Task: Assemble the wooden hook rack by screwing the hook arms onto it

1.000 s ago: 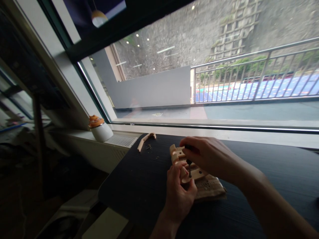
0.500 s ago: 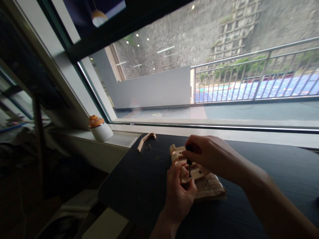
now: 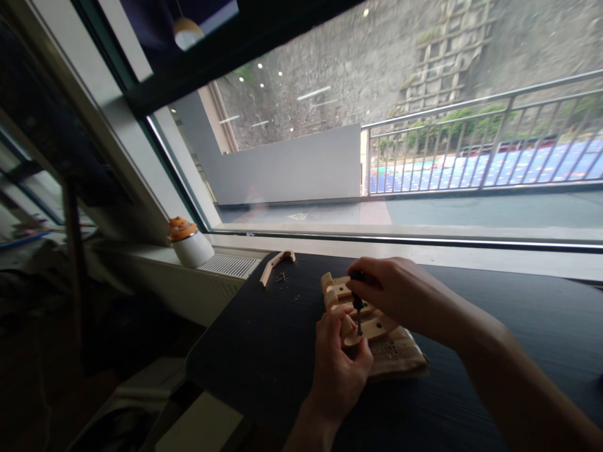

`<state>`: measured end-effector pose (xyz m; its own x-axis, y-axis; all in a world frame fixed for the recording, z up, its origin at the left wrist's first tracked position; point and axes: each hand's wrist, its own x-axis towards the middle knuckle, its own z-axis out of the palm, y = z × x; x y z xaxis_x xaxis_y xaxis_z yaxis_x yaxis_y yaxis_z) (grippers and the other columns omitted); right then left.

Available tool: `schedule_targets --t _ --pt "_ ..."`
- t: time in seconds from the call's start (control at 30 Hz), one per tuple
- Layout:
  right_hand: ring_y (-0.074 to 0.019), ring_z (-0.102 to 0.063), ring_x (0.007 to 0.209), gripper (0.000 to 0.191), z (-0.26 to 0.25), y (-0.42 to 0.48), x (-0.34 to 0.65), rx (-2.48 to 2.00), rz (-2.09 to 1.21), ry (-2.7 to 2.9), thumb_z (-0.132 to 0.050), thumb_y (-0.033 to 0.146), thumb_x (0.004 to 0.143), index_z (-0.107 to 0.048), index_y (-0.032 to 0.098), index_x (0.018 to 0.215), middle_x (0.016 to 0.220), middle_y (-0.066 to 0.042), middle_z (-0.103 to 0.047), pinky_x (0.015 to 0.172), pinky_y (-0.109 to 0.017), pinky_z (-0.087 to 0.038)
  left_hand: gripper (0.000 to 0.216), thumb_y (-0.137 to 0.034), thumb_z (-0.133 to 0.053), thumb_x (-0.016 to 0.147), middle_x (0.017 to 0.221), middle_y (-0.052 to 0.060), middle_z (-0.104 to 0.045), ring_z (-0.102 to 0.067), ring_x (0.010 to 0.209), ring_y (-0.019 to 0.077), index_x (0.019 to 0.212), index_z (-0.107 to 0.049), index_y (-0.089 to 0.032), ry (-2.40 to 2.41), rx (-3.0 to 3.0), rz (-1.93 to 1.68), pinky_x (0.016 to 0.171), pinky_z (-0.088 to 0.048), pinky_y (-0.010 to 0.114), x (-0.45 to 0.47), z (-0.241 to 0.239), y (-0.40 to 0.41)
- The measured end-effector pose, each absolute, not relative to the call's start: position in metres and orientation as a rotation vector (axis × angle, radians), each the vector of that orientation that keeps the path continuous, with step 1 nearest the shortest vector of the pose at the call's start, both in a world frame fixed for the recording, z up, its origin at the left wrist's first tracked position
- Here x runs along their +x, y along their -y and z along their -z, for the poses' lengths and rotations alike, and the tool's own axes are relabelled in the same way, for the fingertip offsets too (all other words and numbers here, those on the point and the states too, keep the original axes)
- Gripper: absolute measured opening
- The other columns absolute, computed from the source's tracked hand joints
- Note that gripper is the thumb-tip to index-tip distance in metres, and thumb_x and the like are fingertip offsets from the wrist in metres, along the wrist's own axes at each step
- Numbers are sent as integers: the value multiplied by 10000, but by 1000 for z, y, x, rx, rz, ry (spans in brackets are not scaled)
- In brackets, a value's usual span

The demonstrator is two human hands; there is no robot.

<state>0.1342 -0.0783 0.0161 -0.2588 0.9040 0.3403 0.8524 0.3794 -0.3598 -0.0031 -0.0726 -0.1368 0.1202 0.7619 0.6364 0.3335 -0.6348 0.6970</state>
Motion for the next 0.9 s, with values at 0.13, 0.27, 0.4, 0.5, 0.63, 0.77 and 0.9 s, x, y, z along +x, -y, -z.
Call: schedule_targets --t 0.13,0.27,0.4,0.5,0.63,0.77,0.9 --pt "-118 -507 513 228 -14 77 132 -1600 -18 2097 -493 400 854 -635 228 809 621 8 -632 490 -244 -264 541 -28 -576 684 1073 41 -567 -584 970 179 1172 -477 -241 -1053 2012 -1519 894 -496 325 -3 136 72" --pt "-110 -539 584 219 -15 79 132 -1494 -74 2158 -430 313 889 -641 256 868 721 23 -663 527 -233 -289 537 -23 -571 688 1078 40 -556 -578 976 177 1168 -473 -244 -1050 2004 -1474 901 -490 329 -3 134 73" --pt "-117 -567 661 237 -19 83 135 -1424 -233 2198 -436 289 876 -657 277 963 823 18 -684 556 -221 -325 517 -36 -575 697 1026 30 -561 -580 940 175 1157 -475 -250 -1084 2014 -1472 880 -496 332 -4 134 73" --pt "-120 -570 672 268 -20 83 137 -1411 -246 2207 -421 268 878 -660 269 999 840 2 -685 564 -223 -333 514 -42 -576 700 1015 30 -561 -580 929 175 1158 -477 -251 -1089 2018 -1460 872 -499 332 -4 134 73" --pt "-119 -534 571 256 -16 79 139 -1485 -181 2178 -428 326 883 -665 234 914 691 -4 -652 514 -238 -293 519 -39 -567 701 1048 36 -554 -577 950 177 1165 -473 -252 -1070 2003 -1457 880 -497 331 -4 134 73" --pt "-111 -488 518 245 -13 77 137 -1548 -144 2135 -465 378 861 -656 223 854 620 6 -613 481 -245 -254 520 -35 -570 694 1050 37 -558 -576 951 178 1159 -475 -246 -1070 2017 -1476 881 -493 327 -3 134 73" --pt "-100 -490 547 222 -15 81 133 -1428 -267 2201 -433 291 879 -645 244 922 662 23 -620 502 -240 -269 487 -54 -581 703 987 33 -568 -586 909 178 1143 -480 -235 -1114 2044 -1479 863 -502 338 -3 136 72"
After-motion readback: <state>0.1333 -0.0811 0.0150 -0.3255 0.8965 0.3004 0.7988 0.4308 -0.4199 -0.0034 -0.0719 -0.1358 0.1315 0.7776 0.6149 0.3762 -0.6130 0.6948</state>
